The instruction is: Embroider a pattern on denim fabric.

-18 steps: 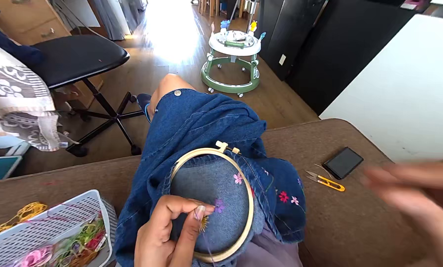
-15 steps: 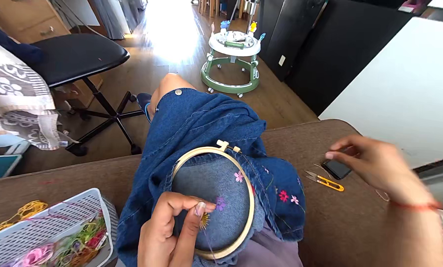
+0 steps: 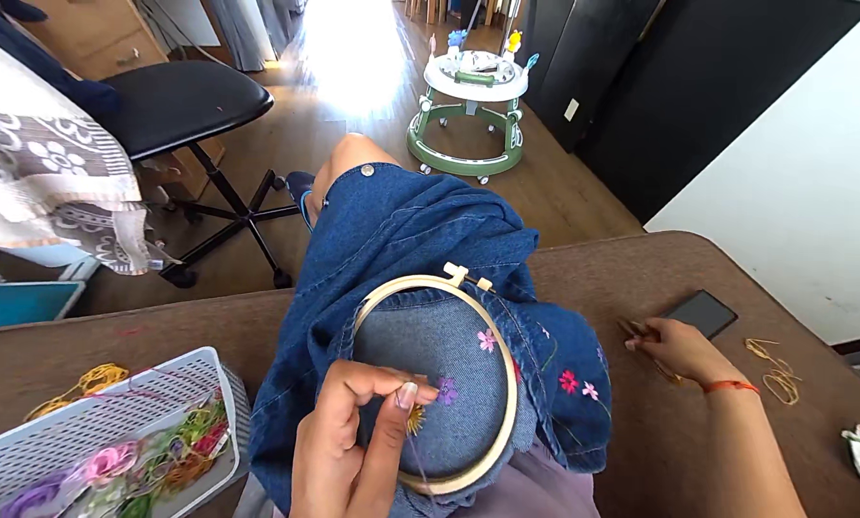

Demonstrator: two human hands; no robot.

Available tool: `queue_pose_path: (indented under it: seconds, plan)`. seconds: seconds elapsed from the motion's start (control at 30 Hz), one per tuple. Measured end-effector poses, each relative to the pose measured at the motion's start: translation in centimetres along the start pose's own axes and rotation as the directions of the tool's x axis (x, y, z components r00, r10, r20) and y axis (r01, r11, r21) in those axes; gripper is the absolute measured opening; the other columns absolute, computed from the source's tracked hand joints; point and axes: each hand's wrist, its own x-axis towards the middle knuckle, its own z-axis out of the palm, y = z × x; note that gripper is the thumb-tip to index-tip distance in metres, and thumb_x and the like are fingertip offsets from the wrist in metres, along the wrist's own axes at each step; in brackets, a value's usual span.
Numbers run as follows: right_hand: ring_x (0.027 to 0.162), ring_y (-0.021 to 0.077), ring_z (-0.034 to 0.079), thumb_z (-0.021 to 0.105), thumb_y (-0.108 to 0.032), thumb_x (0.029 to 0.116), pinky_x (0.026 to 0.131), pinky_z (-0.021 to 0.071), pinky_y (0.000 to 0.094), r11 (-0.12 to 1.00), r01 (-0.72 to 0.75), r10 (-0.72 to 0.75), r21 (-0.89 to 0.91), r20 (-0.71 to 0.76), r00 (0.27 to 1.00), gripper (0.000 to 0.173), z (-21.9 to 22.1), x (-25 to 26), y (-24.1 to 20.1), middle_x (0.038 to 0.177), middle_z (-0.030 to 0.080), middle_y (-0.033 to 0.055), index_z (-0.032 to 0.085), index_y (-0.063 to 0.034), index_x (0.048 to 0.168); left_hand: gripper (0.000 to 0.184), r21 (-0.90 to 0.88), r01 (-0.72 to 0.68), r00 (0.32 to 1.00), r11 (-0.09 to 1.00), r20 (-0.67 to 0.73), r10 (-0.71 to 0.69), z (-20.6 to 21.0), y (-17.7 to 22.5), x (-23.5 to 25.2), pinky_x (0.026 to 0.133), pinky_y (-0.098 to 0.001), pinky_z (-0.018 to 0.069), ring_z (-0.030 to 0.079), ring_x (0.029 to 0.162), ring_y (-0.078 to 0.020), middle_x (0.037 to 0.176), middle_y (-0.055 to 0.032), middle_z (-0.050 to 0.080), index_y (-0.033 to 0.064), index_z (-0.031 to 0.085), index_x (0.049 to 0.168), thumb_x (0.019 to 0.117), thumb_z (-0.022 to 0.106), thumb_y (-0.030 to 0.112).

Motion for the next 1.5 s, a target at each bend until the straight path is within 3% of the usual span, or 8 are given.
queue_pose_path:
  seconds: [0.1,0.17,0.2,0.23,0.3,0.43,0.67,1.5]
  plan:
    - [0.07,0.0289,0.068,0.057,-0.011,0.1035,0.066,0.0597,0.052,0.884,0.338,-0.244,0.324,-0.297,0.923,0.023,-3.2,-2.8,-4.0,0.096,0.068,0.0184,0.066,0.0013,0.121,0.008,0.0,-0.005,1.0,1.0,-0.008,0.005,0.0,-0.1,-0.2,0.087,-0.0254,0.0617,0.074,0.093,-0.0087,0.095,0.0032,0.075,0.0141,0.054,0.106,0.1081,0.051,0.022]
    - [0.06,0.0113,0.058,0.045,-0.027,0.1039,0.051,0.0524,0.0306,0.778,0.585,-0.417,0.23,-0.507,0.754,0.039,-5.5,-5.8,-8.9,0.093,0.06,0.0071,0.067,-0.0047,0.127,0.009,0.004,-0.008,1.0,1.0,-0.012,0.008,-0.1,-0.1,-0.2,0.087,-0.0255,0.0618,0.074,0.092,-0.0086,0.095,0.0027,0.074,0.0136,0.053,0.106,0.1085,0.051,0.022]
    - [0.068,0.0081,0.052,0.04,-0.035,0.1061,0.058,0.0451,0.0261,0.728,0.677,-0.521,0.106,-0.557,0.647,0.045,-6.7,-8.0,-11.6,0.095,0.057,0.0045,0.067,-0.0049,0.126,0.01,0.005,-0.004,1.0,1.0,-0.015,0.004,-0.1,0.0,-0.2,0.087,-0.0255,0.0619,0.074,0.092,-0.0083,0.095,0.003,0.074,0.0139,0.053,0.106,0.1085,0.05,0.023]
    - [0.074,0.0089,0.051,0.035,-0.043,0.1081,0.063,0.043,0.0267,0.671,0.739,-0.635,-0.063,-0.564,0.528,0.052,-7.6,-10.3,-14.2,0.095,0.055,0.0041,0.065,-0.0041,0.123,0.01,0.003,-0.001,1.0,1.0,-0.016,0.001,-0.2,0.0,-0.2,0.087,-0.0256,0.0619,0.074,0.092,-0.0079,0.095,0.0035,0.074,0.0142,0.054,0.106,0.1085,0.05,0.023]
    - [0.066,0.0154,0.057,0.027,-0.057,0.1085,0.051,0.0453,0.0335,0.533,0.769,-0.802,-0.353,-0.499,0.327,0.062,-8.0,-14.6,-18.9,0.084,0.058,0.0061,0.062,-0.0057,0.115,0.01,0.0,-0.004,1.0,1.0,-0.016,0.004,-0.2,-0.1,-0.3,0.086,-0.026,0.0624,0.074,0.091,-0.0082,0.095,0.0038,0.073,0.0142,0.054,0.107,0.1087,0.05,0.024]
    - [0.052,0.0227,0.052,0.03,-0.056,0.108,0.042,0.0353,0.0361,0.347,0.79,-0.929,-0.506,-0.301,0.216,0.057,-4.4,-19.0,-24.4,0.067,0.054,0.0042,0.063,-0.011,0.098,0.011,-0.009,-0.006,1.0,1.0,-0.008,0.006,-0.1,-0.2,-0.2,0.086,-0.0266,0.0625,0.073,0.091,-0.0076,0.094,0.0036,0.072,0.014,0.052,0.108,0.1092,0.049,0.025]
    - [0.042,0.0198,0.046,0.04,-0.04,0.1062,0.037,0.03,0.0321,0.367,0.722,-0.93,-0.587,-0.243,0.275,0.045,-2.0,-18.7,-25.9,0.056,0.047,0.0021,0.06,-0.011,0.078,0.016,0.058,-0.003,1.0,0.998,0.025,0.001,-0.1,-0.5,-0.3,0.083,-0.0257,0.0632,0.073,0.09,-0.007,0.094,0.0021,0.072,0.012,0.051,0.108,0.1099,0.046,0.027]
    - [0.04,0.0181,0.046,0.044,-0.034,0.1027,0.036,0.0305,0.0307,0.35,0.73,-0.937,-0.588,-0.22,0.272,0.039,-0.6,-18.0,-27.3,0.053,0.044,0.0005,0.06,-0.0115,0.075,0.017,0.109,0.008,0.999,0.994,0.036,-0.012,-0.2,-0.4,-0.2,0.078,-0.0212,0.061,0.071,0.087,-0.0036,0.093,0.0025,0.071,0.0112,0.052,0.108,0.1096,0.047,0.027]
